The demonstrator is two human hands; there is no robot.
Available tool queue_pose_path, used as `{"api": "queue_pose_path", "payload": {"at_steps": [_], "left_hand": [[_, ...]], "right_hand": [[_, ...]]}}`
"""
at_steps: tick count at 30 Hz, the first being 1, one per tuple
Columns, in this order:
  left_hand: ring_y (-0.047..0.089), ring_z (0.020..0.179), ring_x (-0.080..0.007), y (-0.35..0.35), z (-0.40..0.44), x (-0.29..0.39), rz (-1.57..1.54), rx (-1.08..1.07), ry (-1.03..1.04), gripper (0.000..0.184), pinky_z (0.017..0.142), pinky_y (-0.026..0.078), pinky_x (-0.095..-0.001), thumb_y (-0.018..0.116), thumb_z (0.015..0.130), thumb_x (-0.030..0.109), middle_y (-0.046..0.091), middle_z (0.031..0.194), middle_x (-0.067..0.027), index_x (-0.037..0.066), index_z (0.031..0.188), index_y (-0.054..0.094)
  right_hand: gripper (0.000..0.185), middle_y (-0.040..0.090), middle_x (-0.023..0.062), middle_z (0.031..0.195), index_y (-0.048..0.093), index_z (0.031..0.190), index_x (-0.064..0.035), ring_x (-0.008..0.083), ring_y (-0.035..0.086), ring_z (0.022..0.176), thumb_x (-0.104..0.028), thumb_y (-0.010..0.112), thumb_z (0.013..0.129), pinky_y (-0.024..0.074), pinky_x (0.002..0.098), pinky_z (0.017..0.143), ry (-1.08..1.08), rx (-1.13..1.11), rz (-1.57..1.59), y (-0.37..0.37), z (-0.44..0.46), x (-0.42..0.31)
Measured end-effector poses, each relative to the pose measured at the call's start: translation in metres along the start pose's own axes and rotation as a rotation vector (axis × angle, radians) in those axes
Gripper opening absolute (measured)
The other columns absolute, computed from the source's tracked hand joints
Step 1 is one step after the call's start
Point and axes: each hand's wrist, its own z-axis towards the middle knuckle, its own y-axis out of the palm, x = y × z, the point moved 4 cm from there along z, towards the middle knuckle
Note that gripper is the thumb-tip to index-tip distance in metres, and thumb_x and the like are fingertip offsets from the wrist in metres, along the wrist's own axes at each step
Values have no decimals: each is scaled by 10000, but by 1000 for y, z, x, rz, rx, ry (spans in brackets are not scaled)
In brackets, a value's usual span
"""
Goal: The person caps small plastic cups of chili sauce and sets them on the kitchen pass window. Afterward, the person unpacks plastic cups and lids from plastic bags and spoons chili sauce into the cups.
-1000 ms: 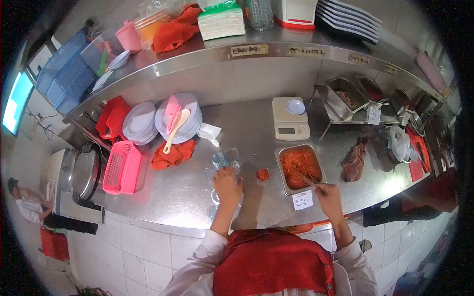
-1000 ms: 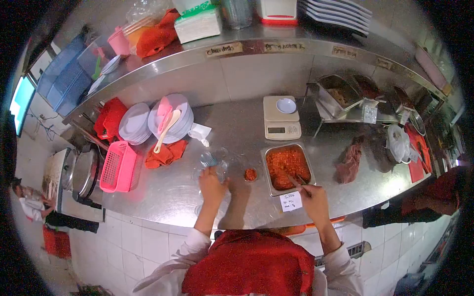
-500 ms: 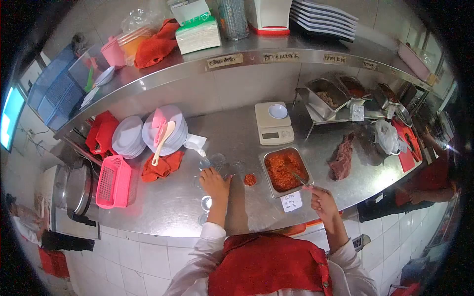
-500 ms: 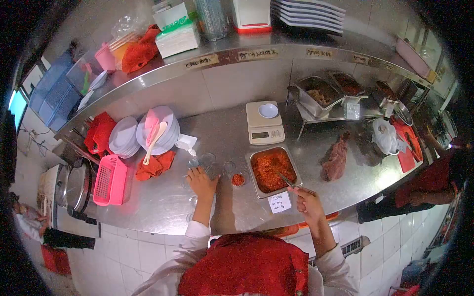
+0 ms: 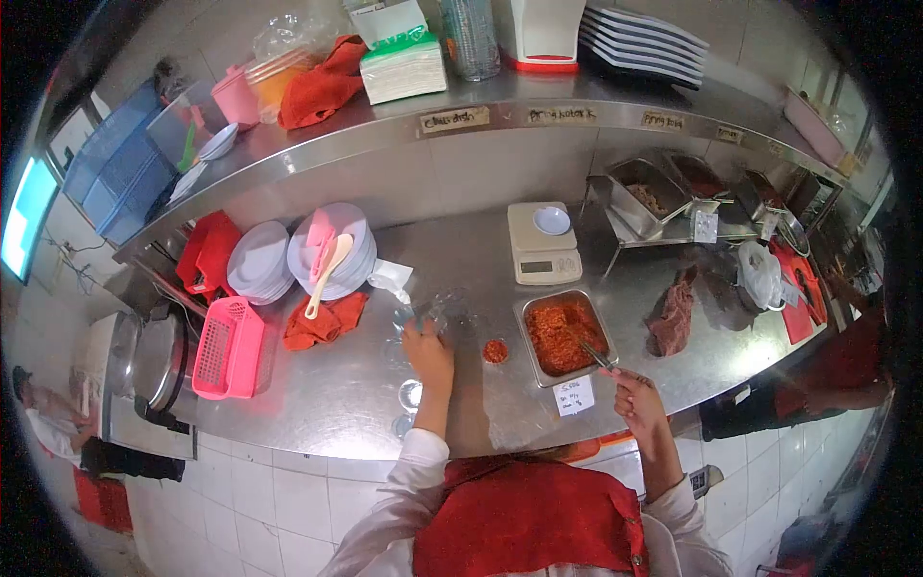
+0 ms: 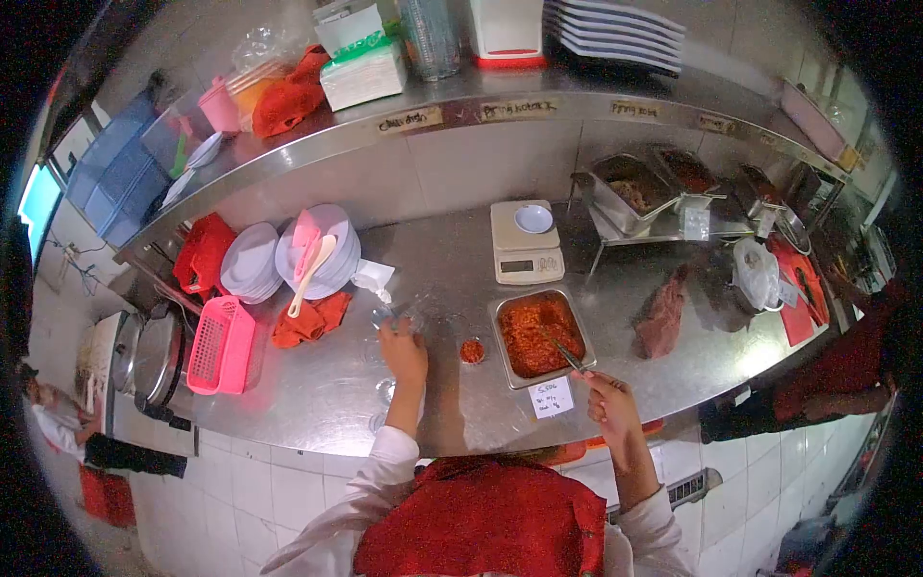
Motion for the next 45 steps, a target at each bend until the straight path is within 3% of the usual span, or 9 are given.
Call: {"api": "queue_pose_path", "payload": {"at_steps": [5,7,13,20,22,25,31,36,45], "left_hand": [[567,1035,-267,-20,4,5,-497,174,-105,276,781,505,-365,575,782,-114,547,1201,-208,31,1016,570],[551,1003,-195,-11,8,1,-1197,-212,-587,257,806,500,-297,540,826,-122,548,1154,-144,41,1023,522],[560,1015,-160,12,18,-14,-1622,-245,-632,223,895,472,-317,636,881,74,533,1036,-61,46,1052,496],[520,1079,-177,-31,33,13,-1136,-180,-449,298,964,432,-334,681,884,168,532,1082,-86,54,1071,480],[529,1046,-195,-25,36,11,-1171,72,-165,453,963,430,-340,743,818,93,522,1079,-95,44,1163,453],[528,1066,-196,-44,34,41,-1311,87,-200,720,936,449,-339,787,747,38,486,1119,-98,82,1330,366],[550,1050,-277,-33,26,88,-700,-77,60,659,929,449,-383,811,660,47,525,1078,-145,102,1257,536],[543,1015,-361,-32,14,133,-708,-34,121,561,904,448,-411,800,639,86,557,1092,-179,69,1165,604],[547,1010,-361,-33,4,168,-592,-117,162,516,902,395,-477,826,646,293,630,1028,-180,48,1062,643]], "right_hand": [[258,293,-102,529,661,1088,-2,21,246,416,-196,595,931,206,205,394,-16,20,-17,3,-2,-3],[267,291,-103,531,659,1093,0,20,245,418,-202,598,930,206,205,396,-20,18,-14,2,-2,-3],[286,294,-106,536,652,1106,8,20,246,424,-212,602,931,204,204,404,-11,18,2,4,-3,-4],[261,265,-115,526,641,1101,6,17,226,406,-189,568,944,187,202,392,-18,25,-19,2,-4,-4],[261,264,-116,520,642,1099,7,16,227,402,-187,570,942,186,203,390,-25,26,-9,1,-6,-6],[267,274,-113,527,652,1086,15,17,230,411,-192,594,928,185,207,396,-30,27,9,1,-13,-11],[253,296,-106,541,671,1041,7,21,230,414,-201,638,901,180,209,405,-73,45,10,9,-29,-33],[250,282,-106,507,663,1034,16,11,231,393,-191,623,900,165,212,386,-150,61,-40,18,-31,-53],[177,636,90,660,673,994,-51,188,538,474,-181,625,884,414,321,466,-867,283,-1121,52,-43,-72]]}}
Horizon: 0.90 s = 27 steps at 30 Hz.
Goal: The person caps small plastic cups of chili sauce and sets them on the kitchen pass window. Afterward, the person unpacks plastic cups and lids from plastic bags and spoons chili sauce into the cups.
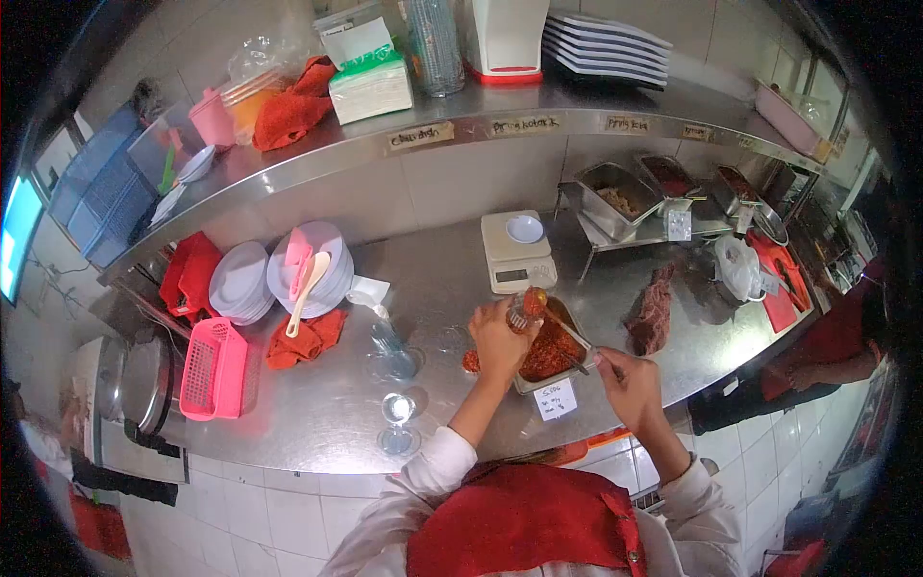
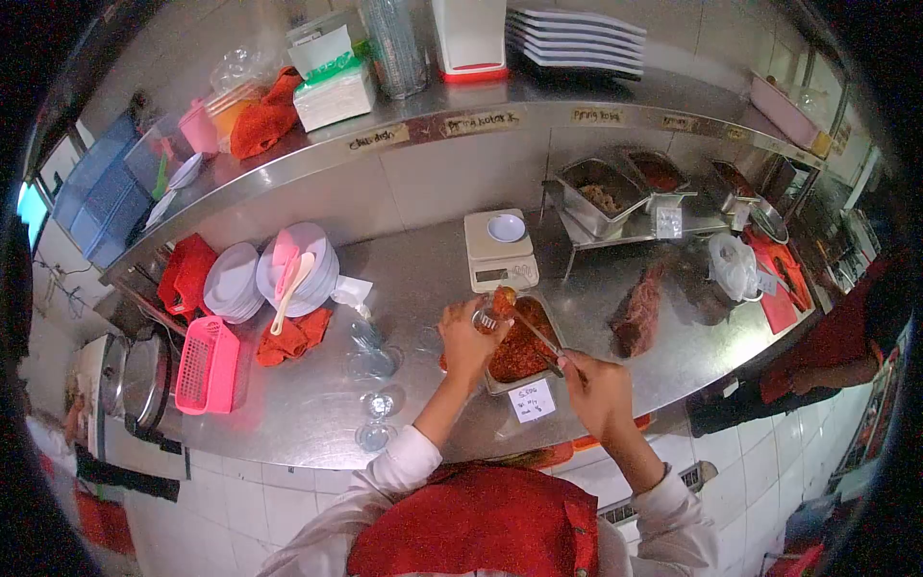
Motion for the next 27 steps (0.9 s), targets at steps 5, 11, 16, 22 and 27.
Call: {"api": "queue_pose_path", "payload": {"at_steps": [5,11,16,22,27], "left_hand": [[555,995,-357,5,-2,-4,-35,-10,-12,521,900,398,-479,832,639,297,643,1011,-161,41,1051,644],[559,982,-359,11,-2,-13,-131,49,-9,512,900,397,-475,838,641,303,640,1018,-151,26,1022,638],[536,1023,-357,3,0,-7,-124,66,-38,534,914,383,-474,840,643,314,615,1028,-162,31,1037,617],[521,1036,-361,2,3,-6,-59,47,-31,551,923,373,-468,832,655,334,606,1013,-168,36,1057,601],[512,1046,-325,1,3,-13,-40,54,-38,497,970,331,-457,809,671,272,618,1042,-109,100,1095,614]], "right_hand": [[226,603,82,640,656,1053,-82,242,625,550,-119,609,836,475,370,475,-432,-94,-552,-4,1,-33],[212,589,57,617,659,1034,-84,254,624,557,-121,620,830,483,358,483,-436,-59,-610,-15,0,-49],[185,576,23,589,694,1018,-83,140,555,502,-177,639,868,432,311,473,-258,82,-71,1,6,12],[272,396,-89,541,685,1049,-11,24,302,441,-235,650,898,226,235,410,653,-164,780,-4,7,37],[293,288,-111,529,672,1037,37,6,249,429,-222,642,903,170,208,402,741,-208,1195,-3,5,38]]}}
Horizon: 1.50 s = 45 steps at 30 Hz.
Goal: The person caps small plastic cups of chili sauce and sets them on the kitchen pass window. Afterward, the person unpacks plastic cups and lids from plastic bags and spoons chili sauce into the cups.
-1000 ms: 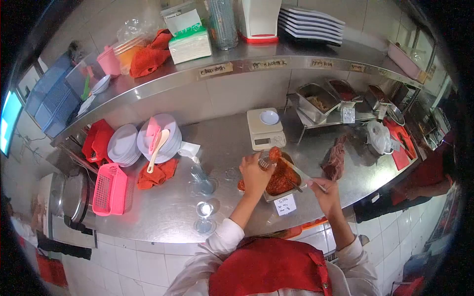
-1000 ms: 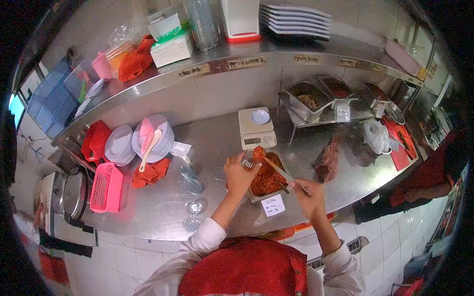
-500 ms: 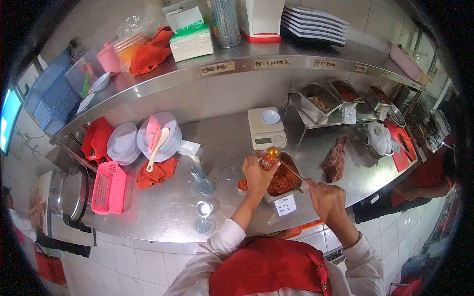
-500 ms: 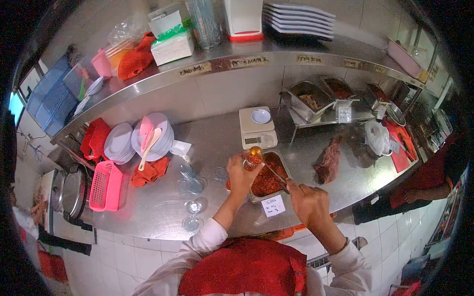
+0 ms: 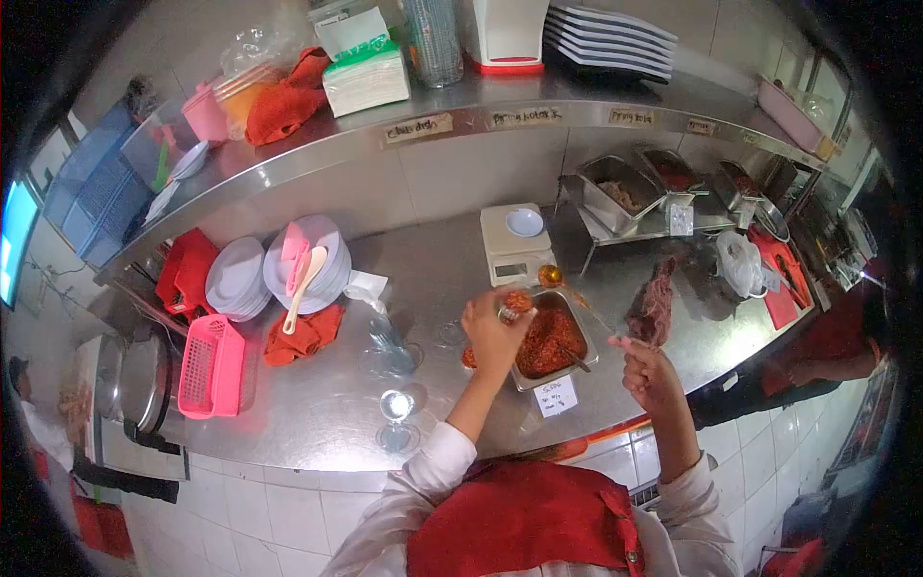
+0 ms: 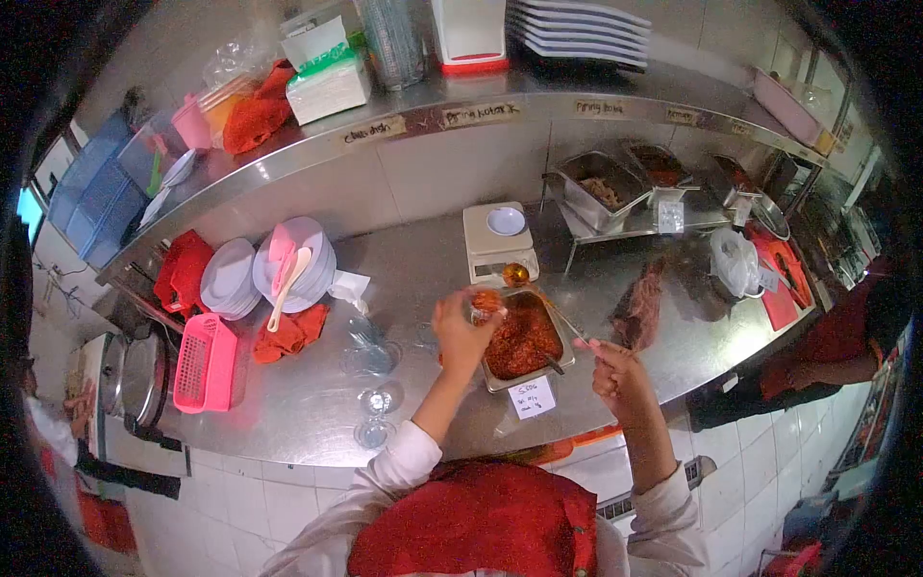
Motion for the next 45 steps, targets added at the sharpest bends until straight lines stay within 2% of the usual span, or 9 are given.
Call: {"api": "queue_pose_path", "payload": {"at_steps": [6,8,12,19,24,28,33,39,45], "left_hand": [[540,1063,-310,-30,6,-35,1,95,-88,525,957,370,-454,827,665,284,635,1089,-91,99,1108,614],[540,1064,-305,-37,5,-39,-22,118,-73,539,955,367,-443,832,659,278,634,1092,-88,102,1119,613],[535,1054,-292,-44,3,-34,20,129,-52,542,972,344,-434,832,649,259,638,1077,-77,97,1120,617],[532,1021,-285,-45,0,-33,24,100,-69,531,992,321,-435,831,641,239,638,1064,-55,111,1114,625],[519,1070,-299,-33,-1,-31,37,37,-59,530,981,327,-428,827,659,281,633,1081,-70,118,1118,619],[517,1071,-310,-18,-5,-17,48,-47,-54,527,996,313,-433,823,668,302,635,1084,-89,99,1112,622],[509,1090,-354,-7,-4,1,-5,-97,-88,560,1035,272,-463,812,674,325,627,1073,-153,54,1113,595],[511,1100,-406,-4,-3,0,-31,-80,-76,609,1046,268,-479,815,674,375,619,1076,-210,0,1093,584],[510,1103,-406,-12,-3,4,-65,-38,-110,590,1041,280,-479,821,664,369,619,1075,-204,17,1078,592]], "right_hand": [[216,614,10,592,697,976,-6,154,473,422,-188,643,873,357,291,426,-474,92,-448,-41,41,43],[169,677,169,715,712,942,-80,334,619,550,-204,626,867,468,413,517,-703,260,-1303,6,14,31],[182,638,220,746,711,899,-91,403,633,675,-230,594,882,502,480,596,-565,248,-1646,30,20,46],[191,570,17,553,720,874,-54,180,537,468,-229,643,882,425,329,471,-575,101,-859,-18,52,56],[150,428,-78,552,746,919,-85,21,308,448,-198,654,888,199,217,424,45,178,-276,-35,31,40],[170,448,-78,578,734,941,-59,39,318,453,-200,651,894,226,223,426,-13,178,-336,-17,13,19],[145,622,81,625,712,967,-85,157,565,487,-181,644,881,408,336,460,-958,196,-1026,31,-13,1],[118,665,164,778,711,921,-85,341,646,662,-121,616,861,501,383,556,-851,144,-1654,70,-41,-17],[160,566,32,571,716,959,-64,176,530,472,-180,641,879,403,327,460,-998,62,-1055,34,-4,-8]]}}
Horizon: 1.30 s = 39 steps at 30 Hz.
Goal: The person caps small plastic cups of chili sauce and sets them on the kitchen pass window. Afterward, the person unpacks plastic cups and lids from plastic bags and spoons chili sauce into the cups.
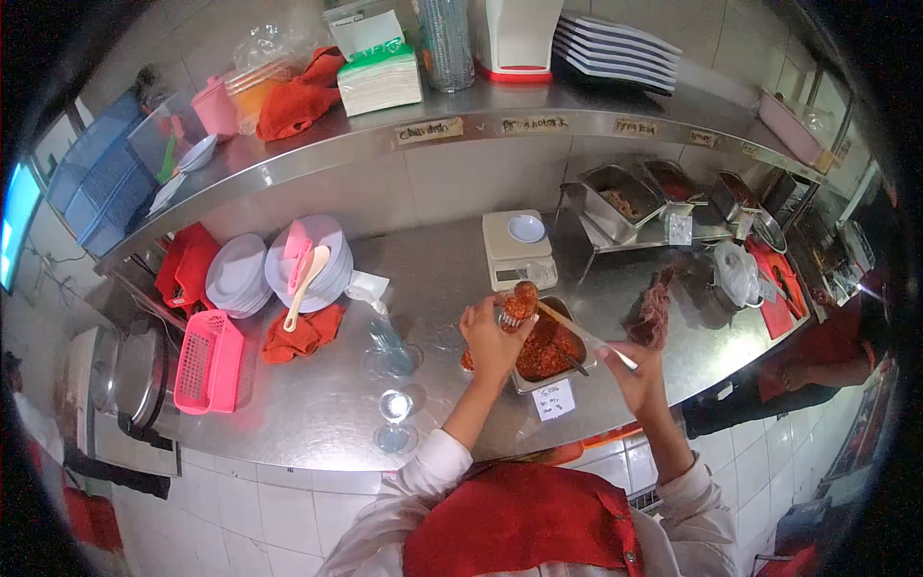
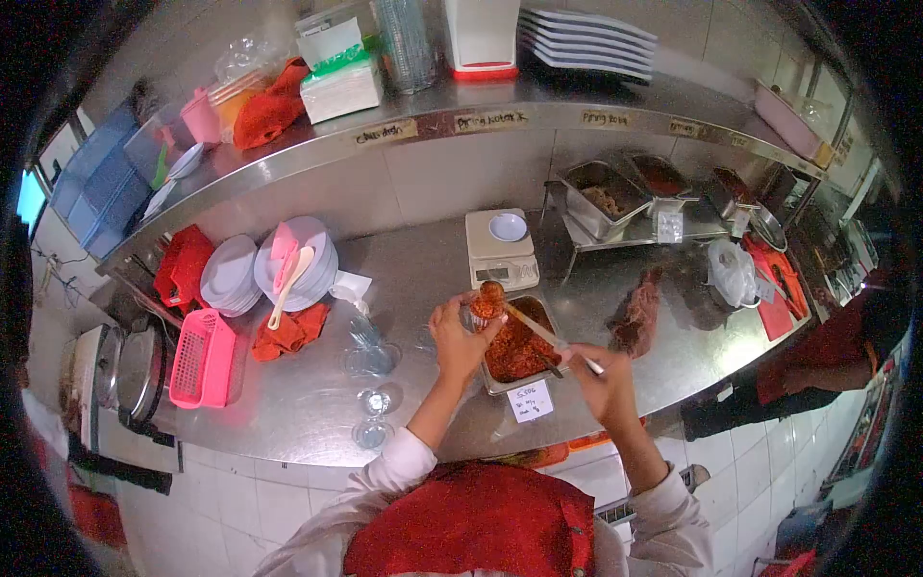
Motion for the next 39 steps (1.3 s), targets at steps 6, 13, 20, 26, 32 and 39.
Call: {"api": "queue_pose_path", "payload": {"at_steps": [6,13,20,26,32,39], "left_hand": [[519,1084,-346,-2,1,-2,-42,5,54,542,1019,293,-462,815,673,345,629,1057,-151,77,1093,602],[559,1037,-296,-23,36,-50,-165,137,-45,525,954,375,-438,829,665,293,632,1056,-104,85,1097,616],[589,1021,-291,2,80,-211,-108,50,-223,557,891,466,-397,859,613,198,635,1103,-114,72,1099,619],[515,1181,-336,6,86,-213,221,-296,-319,700,1007,392,-426,839,604,240,587,1226,-179,57,1226,572],[353,1319,-402,-50,83,-203,818,-265,-86,785,1076,316,-473,766,666,287,401,1417,-232,8,1329,452],[578,1077,-377,-124,81,-231,733,-470,-188,600,887,479,-426,797,632,324,620,1116,-220,67,1143,616]], "right_hand": [[268,285,-103,509,684,1042,7,33,192,413,-217,620,909,147,226,411,961,-147,899,-3,-6,11],[238,283,-114,521,674,1048,9,25,208,412,-174,615,906,154,215,410,1015,-77,991,-10,-18,28],[161,624,187,676,702,944,-37,322,605,547,-140,606,865,473,403,565,297,-111,-90,15,-40,53],[142,626,230,731,686,888,-37,407,627,679,-146,601,857,485,482,612,319,-234,-487,43,-35,15],[156,638,217,698,693,892,7,355,651,656,-131,635,846,473,411,585,413,-176,-95,76,-42,39],[172,431,-68,570,736,918,-9,38,367,521,-151,647,879,280,234,481,669,-133,282,82,-60,73]]}}
